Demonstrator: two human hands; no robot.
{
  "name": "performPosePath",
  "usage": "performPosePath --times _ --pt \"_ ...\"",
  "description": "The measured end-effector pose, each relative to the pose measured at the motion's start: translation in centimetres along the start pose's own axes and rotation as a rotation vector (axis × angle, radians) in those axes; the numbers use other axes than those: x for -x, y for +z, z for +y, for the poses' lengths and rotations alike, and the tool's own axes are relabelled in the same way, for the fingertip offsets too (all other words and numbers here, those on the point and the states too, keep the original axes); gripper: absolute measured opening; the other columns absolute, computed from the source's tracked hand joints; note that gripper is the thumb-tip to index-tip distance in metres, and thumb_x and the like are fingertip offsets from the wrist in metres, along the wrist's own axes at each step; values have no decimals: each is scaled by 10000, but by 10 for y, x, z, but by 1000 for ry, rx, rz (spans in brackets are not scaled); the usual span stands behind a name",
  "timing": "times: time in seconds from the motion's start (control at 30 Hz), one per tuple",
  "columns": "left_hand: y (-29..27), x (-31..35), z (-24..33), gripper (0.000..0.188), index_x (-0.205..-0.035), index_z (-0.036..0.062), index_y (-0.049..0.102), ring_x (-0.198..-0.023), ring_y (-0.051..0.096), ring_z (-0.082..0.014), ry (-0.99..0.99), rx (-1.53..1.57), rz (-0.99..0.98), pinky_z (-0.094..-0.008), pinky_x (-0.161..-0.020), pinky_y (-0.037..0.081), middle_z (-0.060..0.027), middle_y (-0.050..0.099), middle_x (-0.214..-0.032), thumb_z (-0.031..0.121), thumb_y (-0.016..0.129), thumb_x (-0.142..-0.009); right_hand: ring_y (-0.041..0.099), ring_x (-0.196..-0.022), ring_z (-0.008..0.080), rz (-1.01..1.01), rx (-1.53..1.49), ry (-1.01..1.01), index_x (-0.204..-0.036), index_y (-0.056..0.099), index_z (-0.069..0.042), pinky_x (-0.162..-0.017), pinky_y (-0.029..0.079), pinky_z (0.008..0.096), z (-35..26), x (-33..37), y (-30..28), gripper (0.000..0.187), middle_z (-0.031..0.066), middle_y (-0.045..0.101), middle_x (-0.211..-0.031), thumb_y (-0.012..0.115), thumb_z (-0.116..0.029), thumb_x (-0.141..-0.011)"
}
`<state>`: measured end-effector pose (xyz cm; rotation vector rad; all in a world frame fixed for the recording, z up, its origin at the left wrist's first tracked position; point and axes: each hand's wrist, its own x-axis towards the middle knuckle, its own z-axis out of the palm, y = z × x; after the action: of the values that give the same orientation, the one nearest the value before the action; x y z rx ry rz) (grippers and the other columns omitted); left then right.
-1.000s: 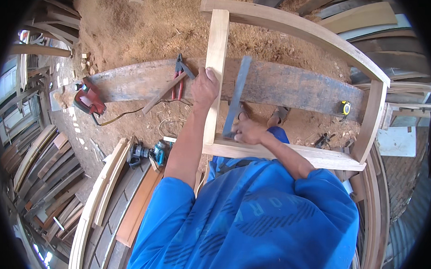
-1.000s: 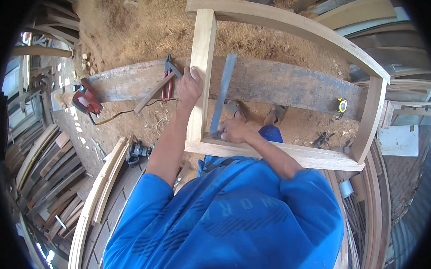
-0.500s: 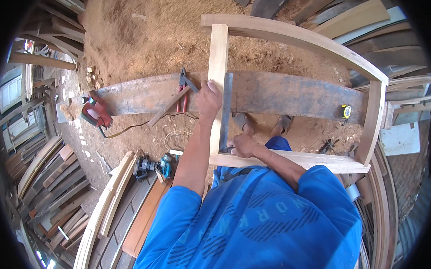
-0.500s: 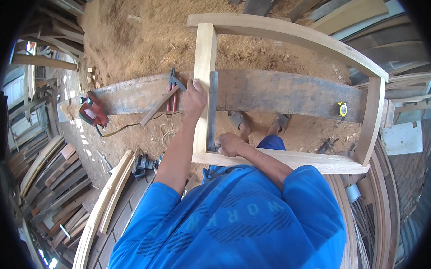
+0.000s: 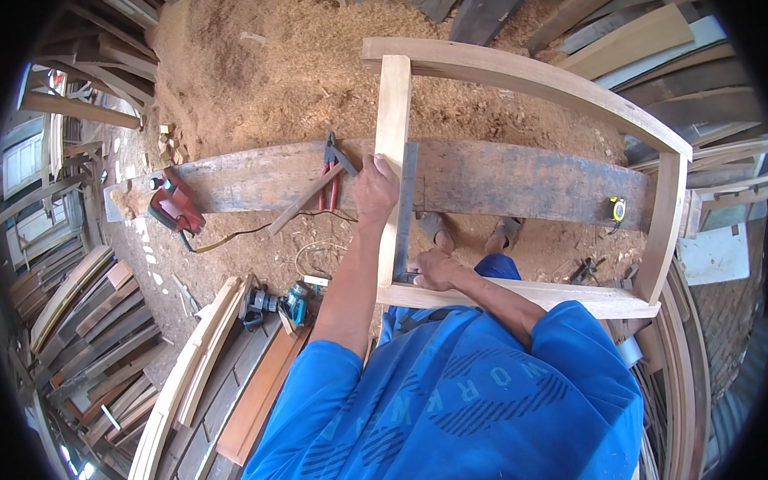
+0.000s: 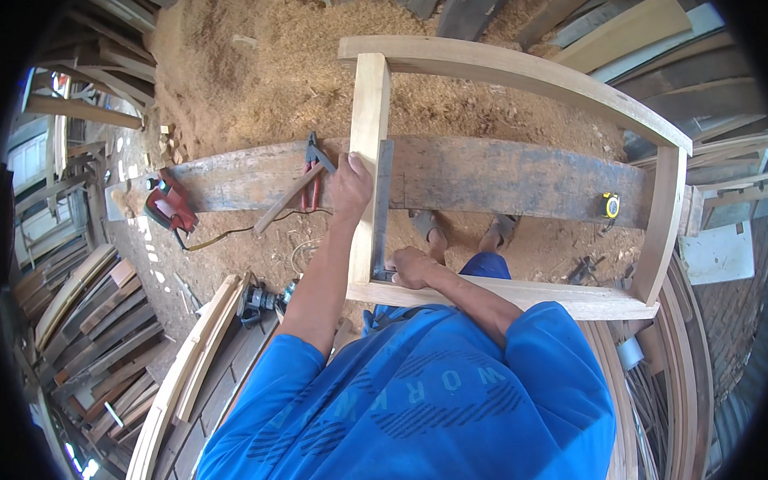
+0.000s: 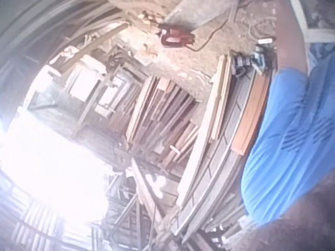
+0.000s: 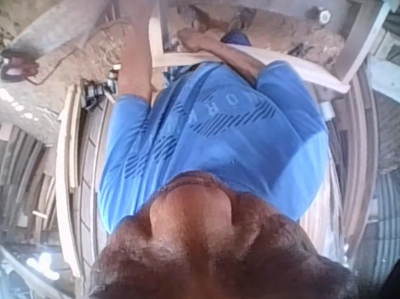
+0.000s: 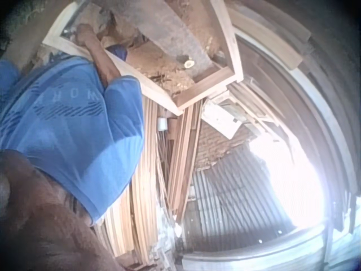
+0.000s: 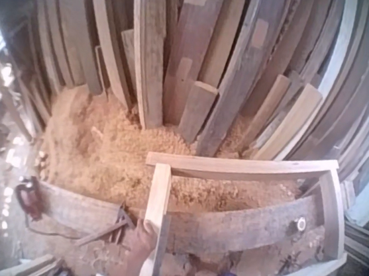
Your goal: The person assembles a wooden frame by checking the corner angles with an L-square ruler, turning the frame over, and tapping the joints with a hammer.
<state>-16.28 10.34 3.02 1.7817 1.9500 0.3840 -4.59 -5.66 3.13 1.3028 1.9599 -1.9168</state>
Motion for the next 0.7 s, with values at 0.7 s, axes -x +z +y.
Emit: performPosePath --times 0.7 --pt "6 -5 -14 503 -1096 -5 628 -984 626 -525 -116 19 -124 -572 -878 488 -342 657 -1025 417 360 -1037 657 -1062 399 178 -20 -2 -1119 693 -46 -912 512 477 11 2 15 353 230 697 -1072 684 -207 -806"
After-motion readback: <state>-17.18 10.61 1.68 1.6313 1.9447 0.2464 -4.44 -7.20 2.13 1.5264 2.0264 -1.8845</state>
